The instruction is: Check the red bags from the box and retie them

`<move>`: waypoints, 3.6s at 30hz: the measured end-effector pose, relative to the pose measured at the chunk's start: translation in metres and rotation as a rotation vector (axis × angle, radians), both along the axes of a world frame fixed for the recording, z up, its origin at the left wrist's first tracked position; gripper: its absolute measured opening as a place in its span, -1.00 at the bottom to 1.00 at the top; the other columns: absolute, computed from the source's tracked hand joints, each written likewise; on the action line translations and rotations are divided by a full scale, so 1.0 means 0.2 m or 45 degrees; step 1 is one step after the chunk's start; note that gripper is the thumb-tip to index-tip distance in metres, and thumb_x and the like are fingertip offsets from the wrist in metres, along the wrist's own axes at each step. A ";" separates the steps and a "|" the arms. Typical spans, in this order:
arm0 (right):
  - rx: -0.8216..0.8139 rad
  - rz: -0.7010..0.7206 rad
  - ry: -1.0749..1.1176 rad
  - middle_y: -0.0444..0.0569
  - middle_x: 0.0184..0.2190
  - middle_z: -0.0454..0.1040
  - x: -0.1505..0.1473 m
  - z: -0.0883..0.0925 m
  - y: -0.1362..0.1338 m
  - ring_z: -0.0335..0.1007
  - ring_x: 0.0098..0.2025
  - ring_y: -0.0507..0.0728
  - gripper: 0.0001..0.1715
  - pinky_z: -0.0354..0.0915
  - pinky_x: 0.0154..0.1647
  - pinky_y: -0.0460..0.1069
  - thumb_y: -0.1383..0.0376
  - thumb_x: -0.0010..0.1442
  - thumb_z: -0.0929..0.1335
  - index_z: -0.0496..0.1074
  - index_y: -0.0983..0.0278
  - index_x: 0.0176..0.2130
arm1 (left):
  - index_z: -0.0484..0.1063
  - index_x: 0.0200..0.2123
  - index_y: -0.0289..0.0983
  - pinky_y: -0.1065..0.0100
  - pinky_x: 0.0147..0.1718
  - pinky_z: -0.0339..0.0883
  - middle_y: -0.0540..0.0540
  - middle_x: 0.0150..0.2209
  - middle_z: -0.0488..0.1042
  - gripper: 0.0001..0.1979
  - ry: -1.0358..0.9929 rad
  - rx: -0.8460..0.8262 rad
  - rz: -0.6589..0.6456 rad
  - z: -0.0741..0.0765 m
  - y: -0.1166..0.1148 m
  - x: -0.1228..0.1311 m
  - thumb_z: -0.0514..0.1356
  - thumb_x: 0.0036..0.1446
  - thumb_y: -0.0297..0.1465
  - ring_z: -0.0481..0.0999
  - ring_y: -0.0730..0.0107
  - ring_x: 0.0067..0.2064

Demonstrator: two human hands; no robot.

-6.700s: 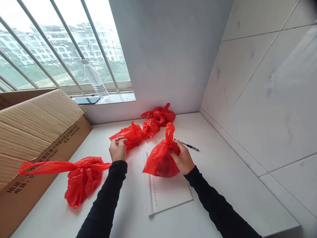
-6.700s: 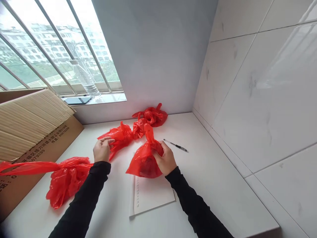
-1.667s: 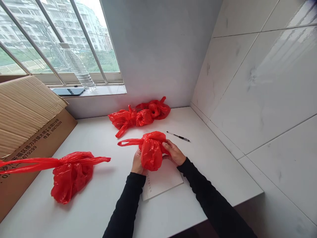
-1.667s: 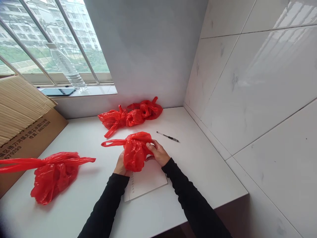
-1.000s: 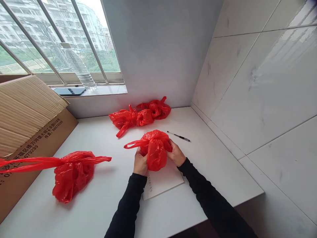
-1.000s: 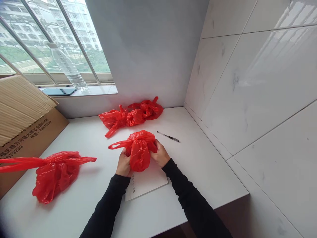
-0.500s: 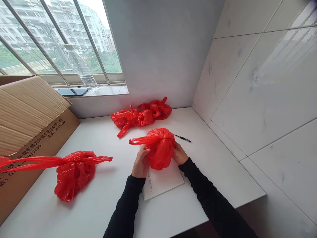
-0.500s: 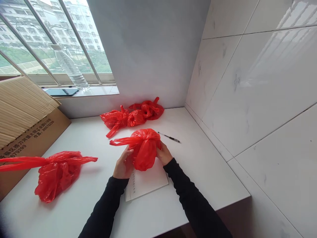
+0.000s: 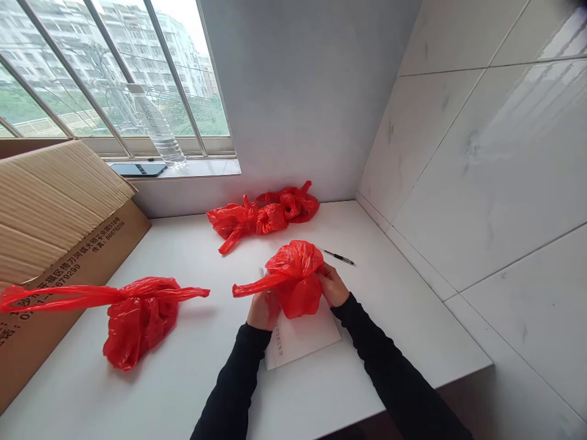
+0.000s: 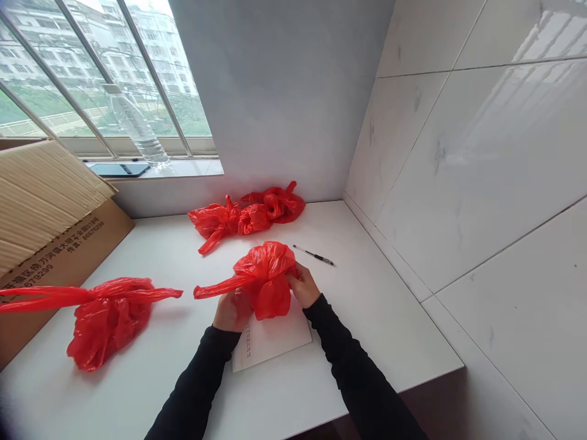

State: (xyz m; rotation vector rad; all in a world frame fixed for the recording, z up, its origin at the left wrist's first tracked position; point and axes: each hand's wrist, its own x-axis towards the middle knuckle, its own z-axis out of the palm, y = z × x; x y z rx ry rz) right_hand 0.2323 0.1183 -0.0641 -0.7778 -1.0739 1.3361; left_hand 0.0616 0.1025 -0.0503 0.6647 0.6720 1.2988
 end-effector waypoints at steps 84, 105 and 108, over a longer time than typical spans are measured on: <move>-0.238 0.159 -0.435 -0.11 -0.38 0.45 -0.10 -0.02 -0.09 0.43 -0.42 0.04 -0.55 0.51 -0.37 0.03 0.04 0.24 0.33 0.43 0.25 0.00 | 0.12 0.38 -0.21 -0.25 0.34 -0.36 -0.35 0.43 -0.04 -0.28 2.648 -0.076 0.910 0.10 -0.30 -0.71 0.10 0.23 -0.06 -0.18 -0.13 0.46; -0.221 0.101 -0.495 -0.13 -0.43 0.43 -0.13 0.00 -0.08 0.41 -0.47 0.03 -0.62 0.49 -0.44 0.01 0.07 0.24 0.31 0.47 0.25 -0.07 | 0.45 0.08 -0.25 0.03 0.29 0.02 -0.29 0.12 0.42 -0.56 2.441 0.379 0.837 0.22 0.43 -0.53 0.11 0.11 -0.43 0.28 0.02 0.23; -0.215 0.103 -0.479 -0.13 -0.42 0.43 -0.13 0.00 -0.08 0.42 -0.47 0.03 -0.61 0.50 -0.43 0.01 0.06 0.25 0.30 0.46 0.25 -0.06 | 0.52 -0.13 -0.30 -0.14 0.29 -0.08 -0.36 -0.08 0.50 -0.72 2.349 0.307 0.807 0.14 0.58 -0.46 0.16 0.08 -0.39 0.31 -0.14 0.17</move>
